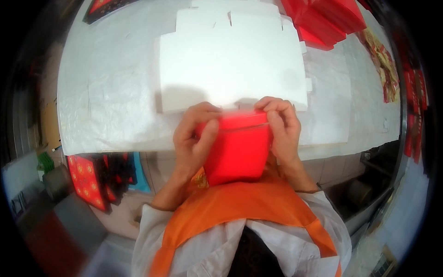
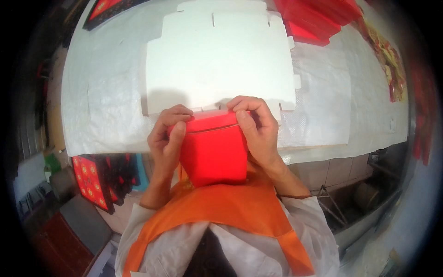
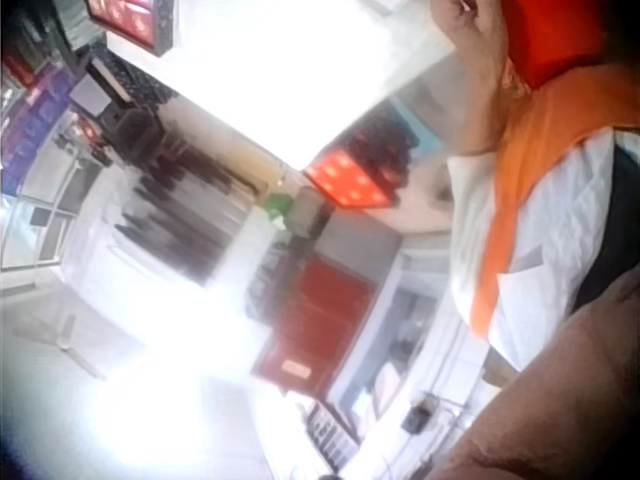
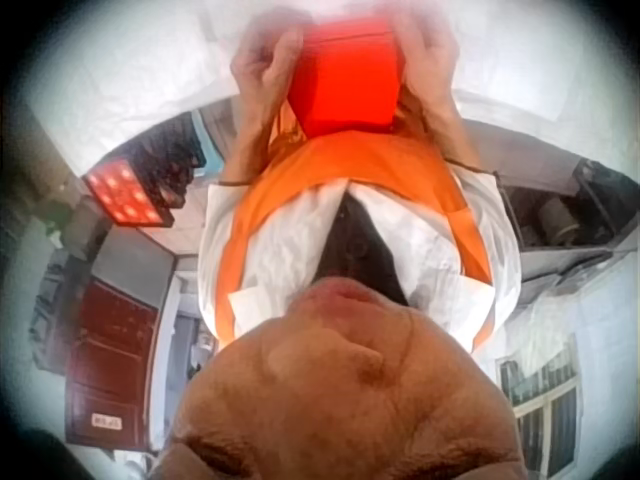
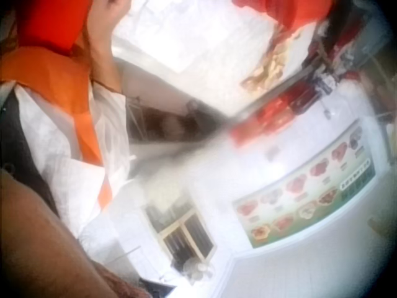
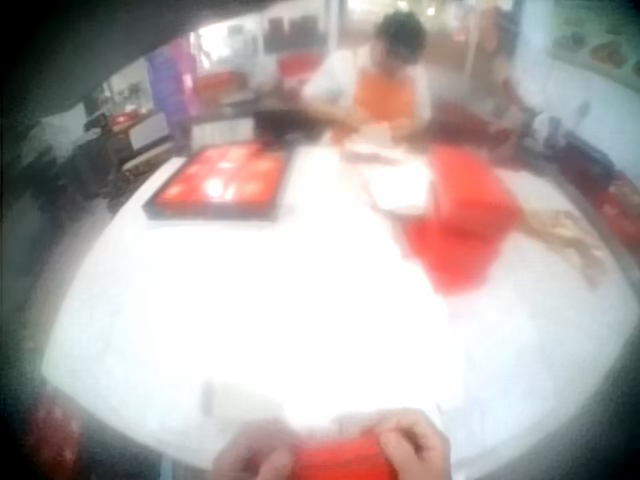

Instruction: The person assembles small red boxes by folding white cardboard pieces and inserting them into red plastic shells. They repeatedly pick up a white piece, fold it, and place it into a red shell, then stack the finished units on the table.

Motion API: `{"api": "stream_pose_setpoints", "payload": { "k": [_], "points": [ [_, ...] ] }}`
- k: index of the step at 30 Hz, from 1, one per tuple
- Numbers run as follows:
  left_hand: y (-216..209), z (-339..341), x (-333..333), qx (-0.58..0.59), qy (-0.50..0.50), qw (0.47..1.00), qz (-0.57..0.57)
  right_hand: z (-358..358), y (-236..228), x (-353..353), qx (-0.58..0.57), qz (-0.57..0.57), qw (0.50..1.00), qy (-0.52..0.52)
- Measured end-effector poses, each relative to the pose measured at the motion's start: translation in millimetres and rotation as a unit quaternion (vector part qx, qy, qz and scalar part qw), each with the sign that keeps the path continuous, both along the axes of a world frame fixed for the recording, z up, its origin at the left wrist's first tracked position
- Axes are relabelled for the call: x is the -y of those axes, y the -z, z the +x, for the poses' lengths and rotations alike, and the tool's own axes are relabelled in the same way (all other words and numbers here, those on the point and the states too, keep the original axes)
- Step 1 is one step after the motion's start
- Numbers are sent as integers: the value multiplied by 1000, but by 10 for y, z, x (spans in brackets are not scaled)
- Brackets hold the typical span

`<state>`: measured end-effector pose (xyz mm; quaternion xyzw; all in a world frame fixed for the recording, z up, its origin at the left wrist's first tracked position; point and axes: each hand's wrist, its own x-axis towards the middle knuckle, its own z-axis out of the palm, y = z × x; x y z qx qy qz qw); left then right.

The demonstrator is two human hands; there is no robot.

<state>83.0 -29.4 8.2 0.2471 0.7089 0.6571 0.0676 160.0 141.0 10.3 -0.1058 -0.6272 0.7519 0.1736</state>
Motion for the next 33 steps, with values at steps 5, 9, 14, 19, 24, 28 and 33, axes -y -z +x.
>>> {"api": "stream_pose_setpoints", "payload": {
  "k": [5,9,14,19,24,28,33],
  "points": [
    [45,66,-15,29,-36,998,41,3,63,16,-17,-10,1000,6],
    [99,87,8,34,-51,996,61,41,147,64,-51,-33,998,15],
    [187,115,84,19,-33,997,61,93,253,78,-77,32,996,-2],
    [181,350,109,135,-37,988,63,192,151,-7,-62,105,992,22],
    [139,504,-14,221,176,958,52,169,-51,-570,-31,80,986,146],
    [-45,411,-449,92,268,958,-45,93,-250,-1609,32,5,971,238],
    [-68,250,-611,83,199,973,-79,121,36,-2956,114,-52,986,108]
  ]
}}
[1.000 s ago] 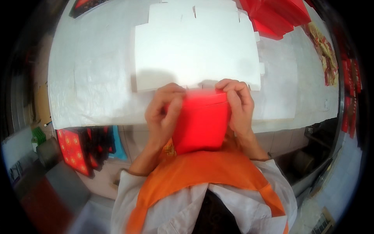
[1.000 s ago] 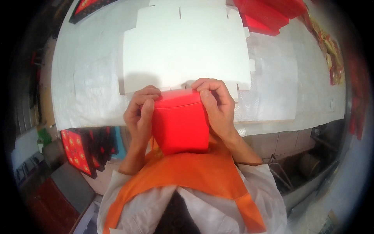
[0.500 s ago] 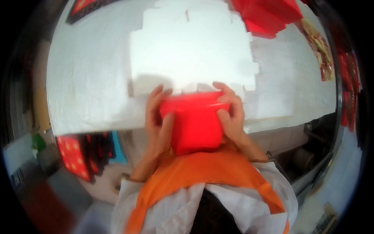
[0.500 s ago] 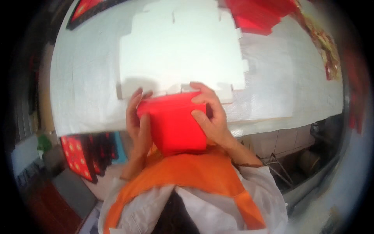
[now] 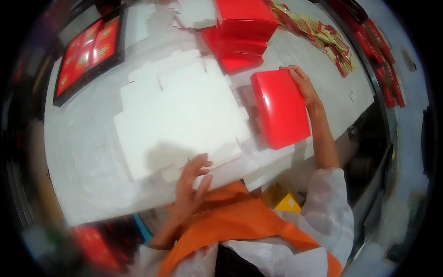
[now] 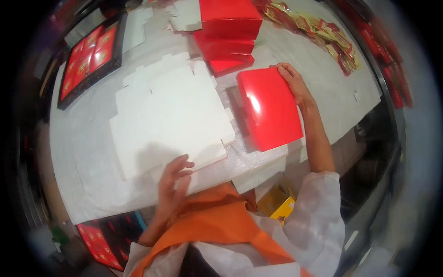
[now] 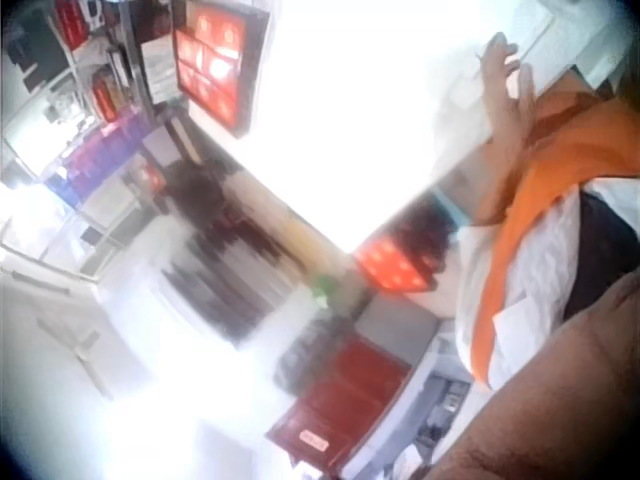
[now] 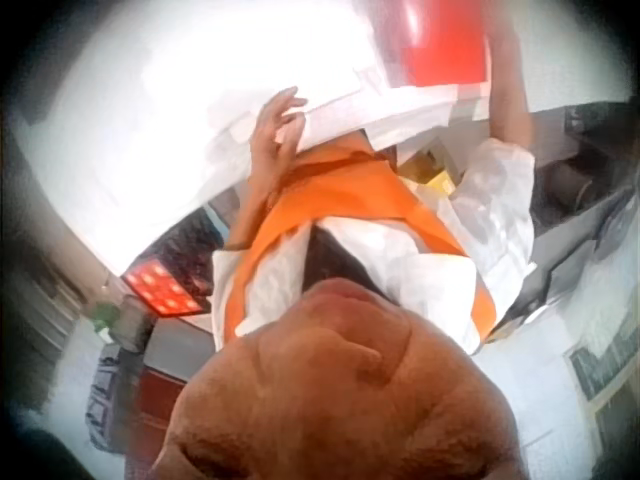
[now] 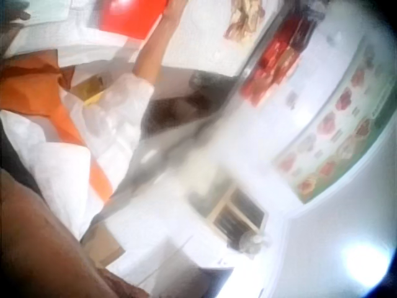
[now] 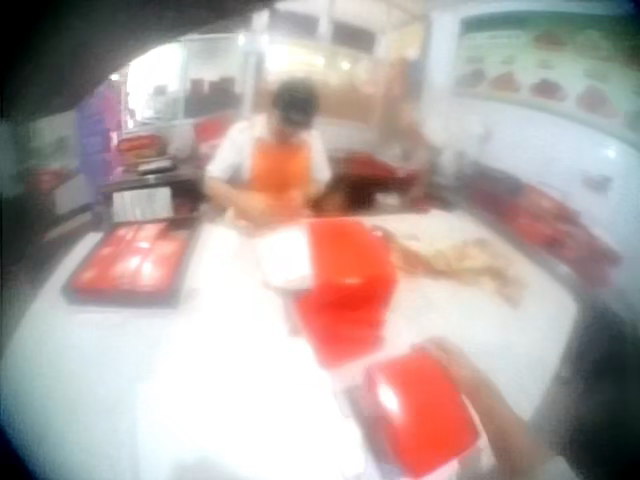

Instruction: The person assembles small red boxes by folding white cardboard pieces and inserting them into red plastic shells. They repeatedly pick up a white piece, fold it, and place it into a red shell, then stack the finished units on the table.

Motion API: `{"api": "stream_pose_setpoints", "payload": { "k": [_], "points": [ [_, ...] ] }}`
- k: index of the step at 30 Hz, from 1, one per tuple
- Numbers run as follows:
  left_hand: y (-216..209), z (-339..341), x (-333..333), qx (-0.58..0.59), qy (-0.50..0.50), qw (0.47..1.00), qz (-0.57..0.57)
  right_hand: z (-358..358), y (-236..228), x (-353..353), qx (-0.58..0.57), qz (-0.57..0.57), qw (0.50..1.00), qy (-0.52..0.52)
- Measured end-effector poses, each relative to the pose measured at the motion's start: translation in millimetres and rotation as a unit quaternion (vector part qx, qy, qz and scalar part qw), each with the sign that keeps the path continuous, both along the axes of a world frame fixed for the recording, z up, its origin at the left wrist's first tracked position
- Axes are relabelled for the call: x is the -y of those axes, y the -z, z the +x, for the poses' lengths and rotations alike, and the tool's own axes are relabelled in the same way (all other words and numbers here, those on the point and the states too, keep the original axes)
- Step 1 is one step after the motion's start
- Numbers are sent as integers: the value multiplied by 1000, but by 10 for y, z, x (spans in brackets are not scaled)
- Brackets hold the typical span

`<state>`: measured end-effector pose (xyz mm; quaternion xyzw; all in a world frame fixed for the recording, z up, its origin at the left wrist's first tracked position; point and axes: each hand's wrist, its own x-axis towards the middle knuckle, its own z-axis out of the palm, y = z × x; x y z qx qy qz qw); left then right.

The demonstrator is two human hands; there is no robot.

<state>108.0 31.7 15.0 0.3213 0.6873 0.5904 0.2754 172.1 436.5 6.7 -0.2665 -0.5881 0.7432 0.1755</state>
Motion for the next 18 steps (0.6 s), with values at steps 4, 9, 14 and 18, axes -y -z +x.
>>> {"api": "stream_pose_setpoints", "payload": {
  "k": [4,9,14,18],
  "points": [
    [90,-348,195,-112,-117,985,-56,-321,353,-313,75,98,992,-8],
    [164,-889,595,-365,-302,858,-200,-263,471,-364,85,501,856,99],
    [373,-1129,966,-210,-344,871,-282,-258,-52,1227,35,590,805,50],
    [526,-1097,815,-234,-323,881,-256,-465,177,2207,71,688,663,-287]
  ]
}}
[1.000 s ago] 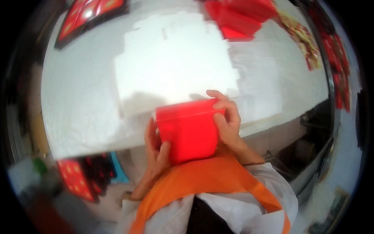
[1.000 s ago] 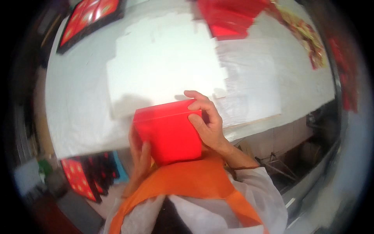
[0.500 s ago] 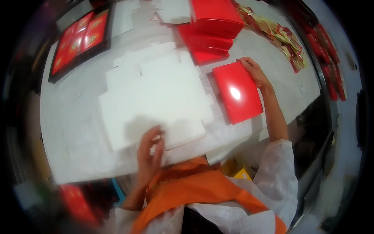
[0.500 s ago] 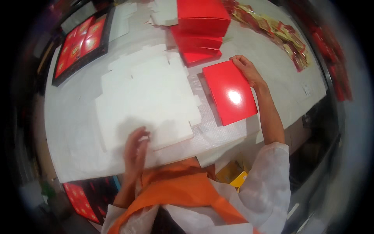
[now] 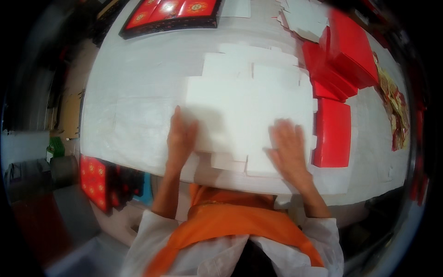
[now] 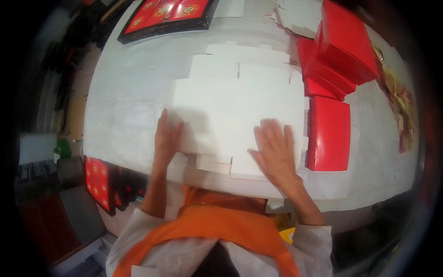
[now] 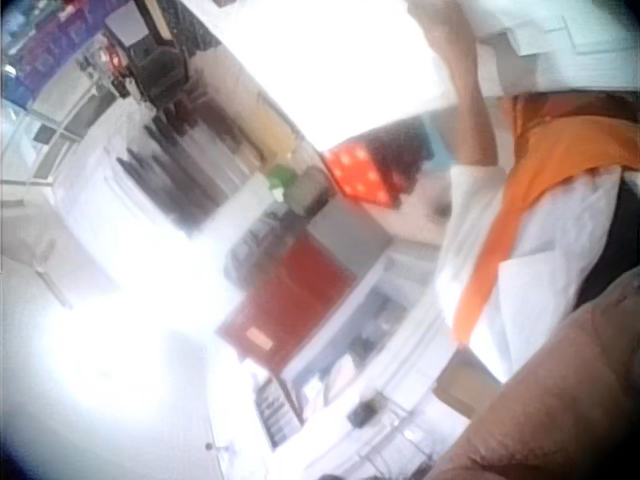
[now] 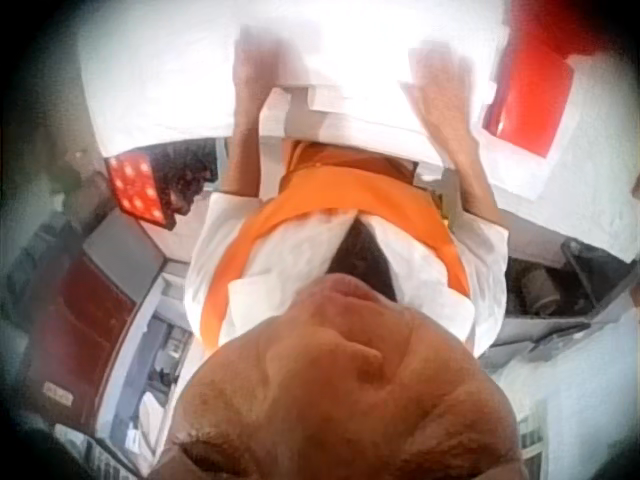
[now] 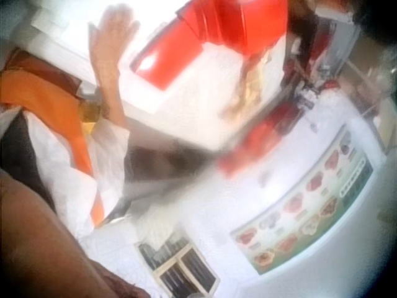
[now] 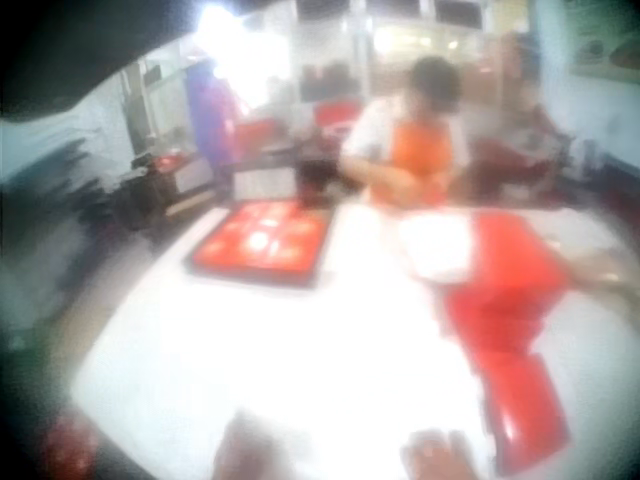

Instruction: The person assembles small red boxes by folding white cardboard pieces and inserting them into red plastic shells. They repeatedly pick up a white piece, fold it, and place it into a red shell, then stack the finished units on the table.

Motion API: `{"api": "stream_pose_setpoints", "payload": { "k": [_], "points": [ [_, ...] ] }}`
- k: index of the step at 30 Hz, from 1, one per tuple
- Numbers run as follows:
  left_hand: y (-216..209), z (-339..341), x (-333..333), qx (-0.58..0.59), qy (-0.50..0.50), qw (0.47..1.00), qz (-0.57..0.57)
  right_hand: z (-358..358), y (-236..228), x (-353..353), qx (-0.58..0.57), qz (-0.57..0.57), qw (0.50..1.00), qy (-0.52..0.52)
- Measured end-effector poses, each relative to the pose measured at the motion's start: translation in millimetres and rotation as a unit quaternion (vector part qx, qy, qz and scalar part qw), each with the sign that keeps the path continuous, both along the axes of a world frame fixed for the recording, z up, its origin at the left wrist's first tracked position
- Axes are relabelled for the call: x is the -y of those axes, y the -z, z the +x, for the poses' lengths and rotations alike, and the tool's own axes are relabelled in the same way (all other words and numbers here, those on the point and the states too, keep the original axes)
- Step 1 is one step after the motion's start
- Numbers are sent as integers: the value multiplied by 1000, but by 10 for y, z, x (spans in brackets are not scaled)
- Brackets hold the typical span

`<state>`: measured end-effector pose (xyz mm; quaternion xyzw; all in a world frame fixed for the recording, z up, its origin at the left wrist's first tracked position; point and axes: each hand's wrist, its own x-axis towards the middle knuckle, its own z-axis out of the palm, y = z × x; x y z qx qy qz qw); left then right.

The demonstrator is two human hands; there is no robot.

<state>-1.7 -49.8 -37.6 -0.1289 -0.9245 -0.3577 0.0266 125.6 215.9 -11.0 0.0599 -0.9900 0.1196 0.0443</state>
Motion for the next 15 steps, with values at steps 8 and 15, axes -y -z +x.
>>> {"api": "stream_pose_setpoints", "payload": {
  "k": [8,15],
  "points": [
    [63,25,-88,-42,-46,997,-35,-96,-18,154,44,18,999,8],
    [151,43,-73,-155,-25,987,-39,-97,-2,191,39,29,999,2]
  ]
}}
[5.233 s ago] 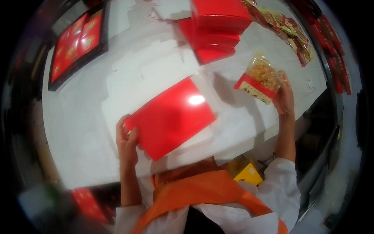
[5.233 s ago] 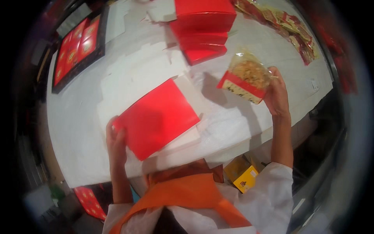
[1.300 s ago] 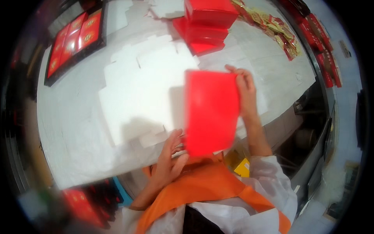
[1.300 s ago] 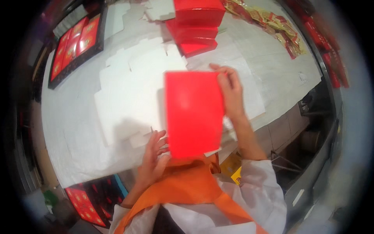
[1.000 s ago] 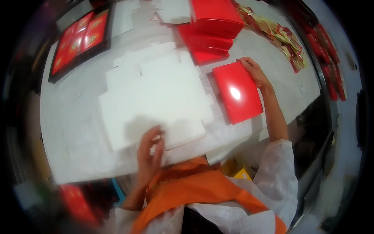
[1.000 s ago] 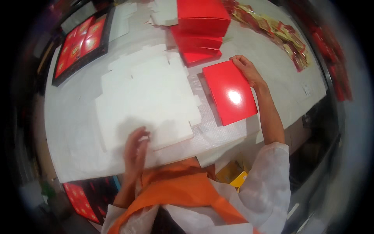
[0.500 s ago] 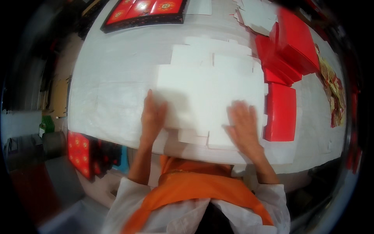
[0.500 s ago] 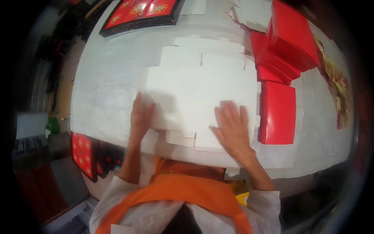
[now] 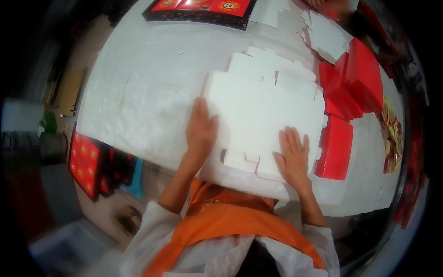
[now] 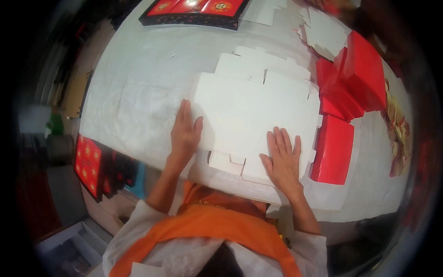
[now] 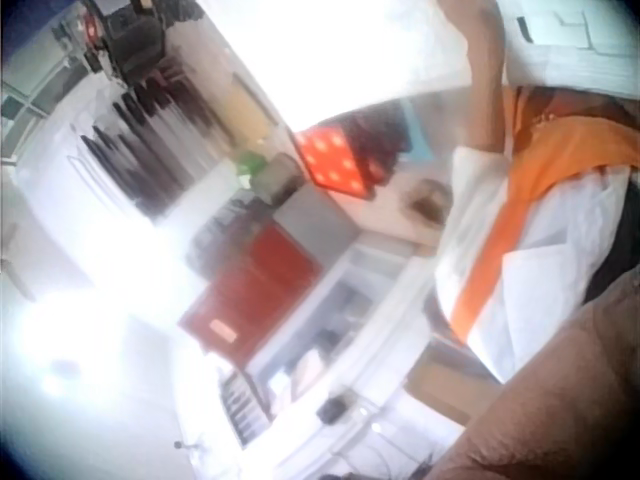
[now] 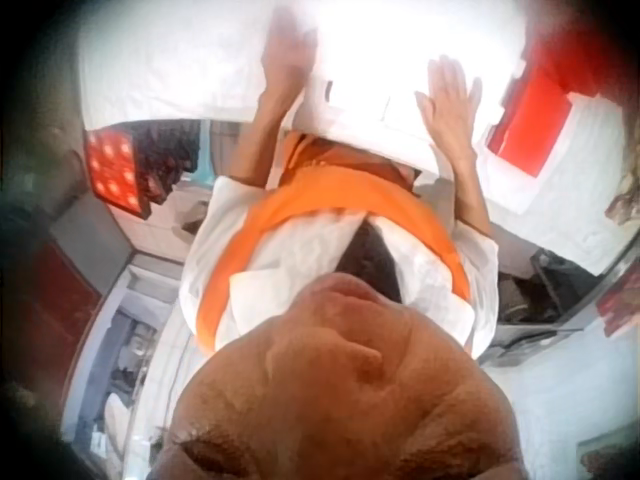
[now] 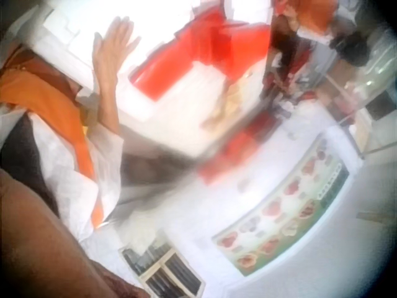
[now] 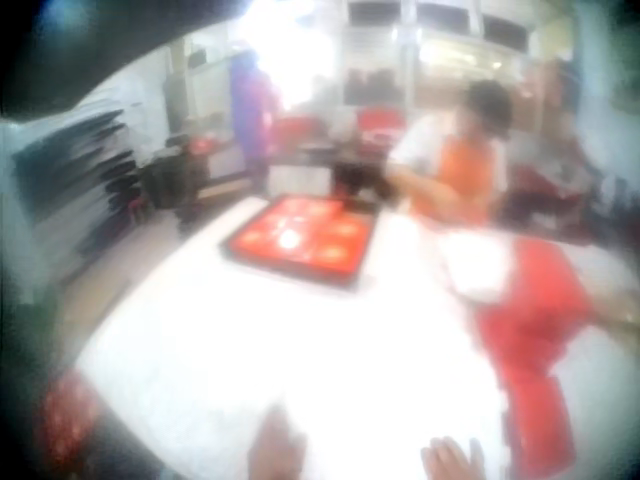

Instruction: The person assembles small red boxes by folding white cardboard pieces and inserting them into red plastic shells. They repeatedly pick up a white piece, fold it, and place it into a red shell, then stack the finished units on the table.

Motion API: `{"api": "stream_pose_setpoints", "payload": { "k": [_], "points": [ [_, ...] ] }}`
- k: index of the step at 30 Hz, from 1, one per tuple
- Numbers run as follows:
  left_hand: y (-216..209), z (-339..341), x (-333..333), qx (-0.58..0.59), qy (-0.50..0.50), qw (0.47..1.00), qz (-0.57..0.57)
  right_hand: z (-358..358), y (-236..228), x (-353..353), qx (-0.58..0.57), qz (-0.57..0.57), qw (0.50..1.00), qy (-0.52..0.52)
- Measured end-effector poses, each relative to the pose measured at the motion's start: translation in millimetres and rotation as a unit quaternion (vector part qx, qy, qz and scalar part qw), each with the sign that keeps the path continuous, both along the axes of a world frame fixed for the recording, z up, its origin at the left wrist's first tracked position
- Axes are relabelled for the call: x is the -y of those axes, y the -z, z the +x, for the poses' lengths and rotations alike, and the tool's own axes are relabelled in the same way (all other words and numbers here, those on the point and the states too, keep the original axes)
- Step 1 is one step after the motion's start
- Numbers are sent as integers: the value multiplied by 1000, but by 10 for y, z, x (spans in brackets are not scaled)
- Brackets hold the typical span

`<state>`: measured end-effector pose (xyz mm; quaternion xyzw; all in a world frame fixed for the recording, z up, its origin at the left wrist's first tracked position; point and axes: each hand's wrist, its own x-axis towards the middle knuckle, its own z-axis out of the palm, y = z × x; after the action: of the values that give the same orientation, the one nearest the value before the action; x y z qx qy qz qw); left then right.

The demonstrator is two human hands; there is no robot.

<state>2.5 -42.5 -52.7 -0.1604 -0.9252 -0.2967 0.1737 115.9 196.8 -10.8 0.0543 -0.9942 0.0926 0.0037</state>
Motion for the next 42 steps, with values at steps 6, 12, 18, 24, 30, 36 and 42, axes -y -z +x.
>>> {"api": "stream_pose_setpoints", "payload": {
  "k": [6,12,18,24,30,36,42],
  "points": [
    [18,-161,29,20,-32,999,0,32,12,25,-7,5,1000,2],
    [-232,-448,83,-103,10,994,-42,43,31,4,-18,-3,1000,16],
    [-1078,-72,-94,-140,150,975,85,48,63,-103,-80,-106,991,18],
    [-687,-346,-97,-184,112,975,-58,74,165,-195,-126,-138,981,45],
    [-338,-507,126,54,118,990,-55,53,107,-98,-110,-93,989,33],
    [-415,-550,269,353,110,881,294,89,89,-112,-114,-98,988,39],
    [-1202,-153,45,461,105,801,367,102,49,-246,-97,-167,981,11]
  ]
}}
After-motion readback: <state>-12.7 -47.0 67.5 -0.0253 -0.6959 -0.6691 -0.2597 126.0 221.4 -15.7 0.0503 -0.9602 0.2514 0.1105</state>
